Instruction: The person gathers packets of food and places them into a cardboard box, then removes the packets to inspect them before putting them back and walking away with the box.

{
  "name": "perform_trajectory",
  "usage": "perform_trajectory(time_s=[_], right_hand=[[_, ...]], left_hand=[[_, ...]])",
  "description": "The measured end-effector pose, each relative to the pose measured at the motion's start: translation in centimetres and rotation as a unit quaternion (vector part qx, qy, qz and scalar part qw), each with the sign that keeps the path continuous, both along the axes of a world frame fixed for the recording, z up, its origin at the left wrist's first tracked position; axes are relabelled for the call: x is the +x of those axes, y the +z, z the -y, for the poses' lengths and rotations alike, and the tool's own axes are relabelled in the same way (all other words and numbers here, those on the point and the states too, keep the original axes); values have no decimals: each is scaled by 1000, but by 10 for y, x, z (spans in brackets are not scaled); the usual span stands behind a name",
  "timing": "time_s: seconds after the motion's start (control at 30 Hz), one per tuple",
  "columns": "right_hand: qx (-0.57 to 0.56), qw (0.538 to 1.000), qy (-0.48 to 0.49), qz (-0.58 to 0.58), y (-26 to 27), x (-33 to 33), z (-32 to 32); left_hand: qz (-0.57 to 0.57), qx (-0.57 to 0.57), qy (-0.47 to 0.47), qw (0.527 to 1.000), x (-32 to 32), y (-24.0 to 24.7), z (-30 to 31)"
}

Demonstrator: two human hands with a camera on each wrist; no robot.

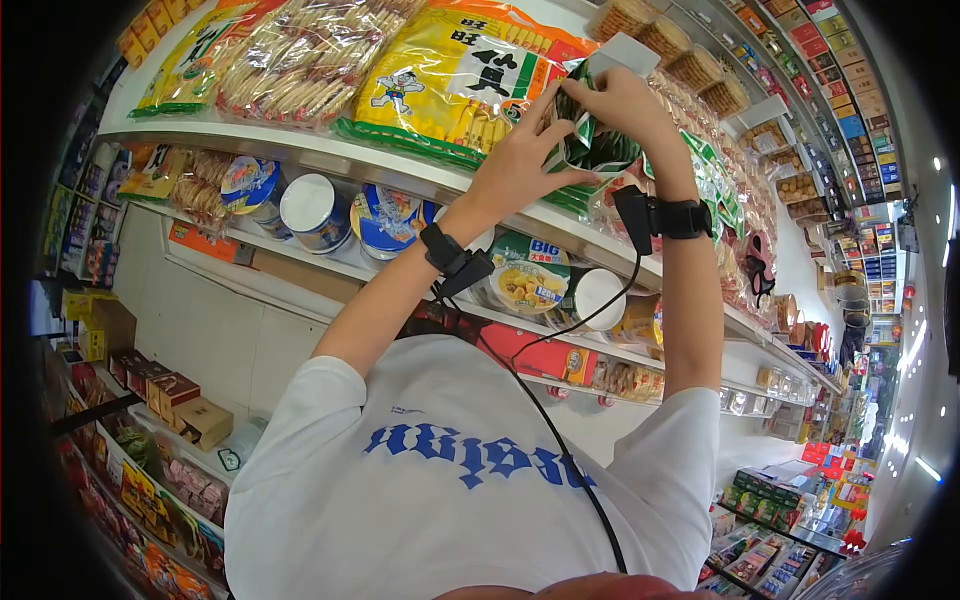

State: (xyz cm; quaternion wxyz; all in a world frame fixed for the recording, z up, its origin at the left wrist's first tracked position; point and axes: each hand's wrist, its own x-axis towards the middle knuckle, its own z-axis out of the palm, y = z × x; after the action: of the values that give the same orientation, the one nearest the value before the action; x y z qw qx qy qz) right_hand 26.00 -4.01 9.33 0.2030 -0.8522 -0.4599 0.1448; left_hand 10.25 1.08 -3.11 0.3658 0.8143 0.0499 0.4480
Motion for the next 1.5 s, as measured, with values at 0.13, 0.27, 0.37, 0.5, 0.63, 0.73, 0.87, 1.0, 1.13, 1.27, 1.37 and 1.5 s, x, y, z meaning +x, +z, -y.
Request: perform_trajectory(time_s=[0.13,0.27,0.37,0.5,0.63,0.73,0.87,1.0,1.13,1.27,1.37,1.5], right_hand=[[14,976,42,215,-11,5,-1],[68,966,43,246,-45,4,-10],[70,967,72,236,-48,17,-5],[45,978,87,182,-23,22,3],[144,975,35,164,-32,10,14],[152,966,12,211,-28,5,12],[116,983,-18,139,-10,-28,10],[187,925,-19,331,-51,4,9],[157,934,53,318,-65,8,10],[141,959,19,246,-61,5,9],[155,975,-20,159,-44,-3,21],[204,948,-48,241,-48,-9,14]], left_hand=[[-17,-6,7,1000,-2,4,1],[-18,-12,15,1000,1,-2,0],[15,2,24,1000,6,-10,-3],[16,23,28,999,9,-10,-4],[-8,-19,8,1000,4,-4,-2],[4,-2,11,1000,6,-7,-3],[29,12,21,999,7,-12,-3],[-23,-1,30,999,-4,8,6],[-4,14,32,999,6,-9,0],[27,37,43,998,9,-10,-3],[-2,41,40,998,8,-8,-1],[-18,-31,0,999,6,2,2]])
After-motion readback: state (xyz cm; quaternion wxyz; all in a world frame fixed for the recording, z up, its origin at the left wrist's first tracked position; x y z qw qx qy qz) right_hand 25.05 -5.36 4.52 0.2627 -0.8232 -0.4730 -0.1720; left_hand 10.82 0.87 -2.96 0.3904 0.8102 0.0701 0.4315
